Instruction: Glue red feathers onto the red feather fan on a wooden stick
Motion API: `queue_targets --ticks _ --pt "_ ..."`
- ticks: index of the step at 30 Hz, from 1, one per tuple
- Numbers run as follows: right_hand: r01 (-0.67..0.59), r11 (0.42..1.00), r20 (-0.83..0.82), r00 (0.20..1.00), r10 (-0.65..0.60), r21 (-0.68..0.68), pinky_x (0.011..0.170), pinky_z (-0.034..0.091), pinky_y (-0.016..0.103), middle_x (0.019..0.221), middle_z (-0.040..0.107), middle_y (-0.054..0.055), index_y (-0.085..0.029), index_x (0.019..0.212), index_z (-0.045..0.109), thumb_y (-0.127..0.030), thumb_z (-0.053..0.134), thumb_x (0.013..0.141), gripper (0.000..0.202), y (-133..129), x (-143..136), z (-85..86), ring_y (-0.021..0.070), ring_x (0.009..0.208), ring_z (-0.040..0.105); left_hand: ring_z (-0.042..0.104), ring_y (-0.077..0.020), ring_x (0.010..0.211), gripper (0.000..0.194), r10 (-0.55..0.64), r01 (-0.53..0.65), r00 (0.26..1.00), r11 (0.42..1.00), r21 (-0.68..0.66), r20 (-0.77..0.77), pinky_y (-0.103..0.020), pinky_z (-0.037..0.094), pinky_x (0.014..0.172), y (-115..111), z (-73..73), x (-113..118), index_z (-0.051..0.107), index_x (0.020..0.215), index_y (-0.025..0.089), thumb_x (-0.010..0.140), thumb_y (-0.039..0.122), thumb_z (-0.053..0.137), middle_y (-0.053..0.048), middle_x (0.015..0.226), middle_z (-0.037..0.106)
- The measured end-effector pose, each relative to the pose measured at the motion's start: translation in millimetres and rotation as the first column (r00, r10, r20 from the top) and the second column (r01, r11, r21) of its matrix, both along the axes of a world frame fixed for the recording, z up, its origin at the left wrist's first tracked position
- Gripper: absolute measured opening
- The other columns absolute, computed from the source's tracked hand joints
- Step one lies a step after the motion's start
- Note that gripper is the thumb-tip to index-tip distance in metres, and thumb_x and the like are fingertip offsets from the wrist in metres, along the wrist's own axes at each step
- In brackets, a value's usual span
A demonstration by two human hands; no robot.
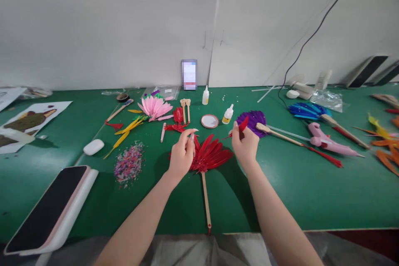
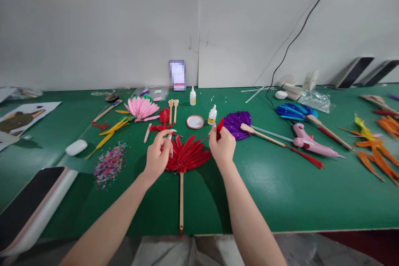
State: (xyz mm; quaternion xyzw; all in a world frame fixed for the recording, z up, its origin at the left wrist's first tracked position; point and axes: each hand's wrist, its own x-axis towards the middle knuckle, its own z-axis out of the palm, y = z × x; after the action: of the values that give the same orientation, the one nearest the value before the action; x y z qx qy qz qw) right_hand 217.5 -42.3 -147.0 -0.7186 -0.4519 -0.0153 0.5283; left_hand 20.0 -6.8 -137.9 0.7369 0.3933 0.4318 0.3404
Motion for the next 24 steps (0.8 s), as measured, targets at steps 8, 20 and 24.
queue_targets --ticks 8,20,24 --pt "-0.390 0.920 -0.394 0.841 0.371 0.035 0.036 0.034 0.025 0.042 0.047 -0.006 -0.019 0.080 0.060 -0.047 0.051 0.088 0.031 -2.4 -20.9 7.7 0.0120 0.032 0.045 0.042 -0.0085 0.044 0.031 -0.013 0.023 0.994 0.996 -0.086 0.106 -0.020 0.036 0.047 0.1 -0.7 -2.2 0.053 0.115 0.019 0.099 0.035 0.031 0.006 0.057 0.046" --pt "-0.712 0.696 -0.604 0.514 0.609 0.095 0.038 0.034 0.022 0.055 0.050 -0.009 -0.027 0.129 0.042 -0.040 0.058 0.086 0.048 -10.8 -50.1 7.6 0.0110 0.040 0.044 0.048 -0.0101 0.054 0.022 -0.347 0.338 0.937 0.878 -0.339 0.036 -0.021 0.036 0.050 2.3 15.5 -1.8 0.064 0.079 0.017 0.083 0.039 0.064 0.003 0.063 0.057" --pt "-0.687 0.720 -0.615 0.528 0.585 0.095 0.036 0.033 0.022 0.052 0.052 -0.009 -0.025 0.126 0.043 -0.041 0.060 0.085 0.048 -9.4 -51.5 6.7 0.0113 0.038 0.044 0.045 -0.0092 0.052 0.026 -0.434 0.409 0.900 0.816 -0.408 0.035 -0.021 0.034 0.049 1.0 17.1 -2.6 0.057 0.070 0.017 0.084 0.038 0.061 0.005 0.059 0.051"
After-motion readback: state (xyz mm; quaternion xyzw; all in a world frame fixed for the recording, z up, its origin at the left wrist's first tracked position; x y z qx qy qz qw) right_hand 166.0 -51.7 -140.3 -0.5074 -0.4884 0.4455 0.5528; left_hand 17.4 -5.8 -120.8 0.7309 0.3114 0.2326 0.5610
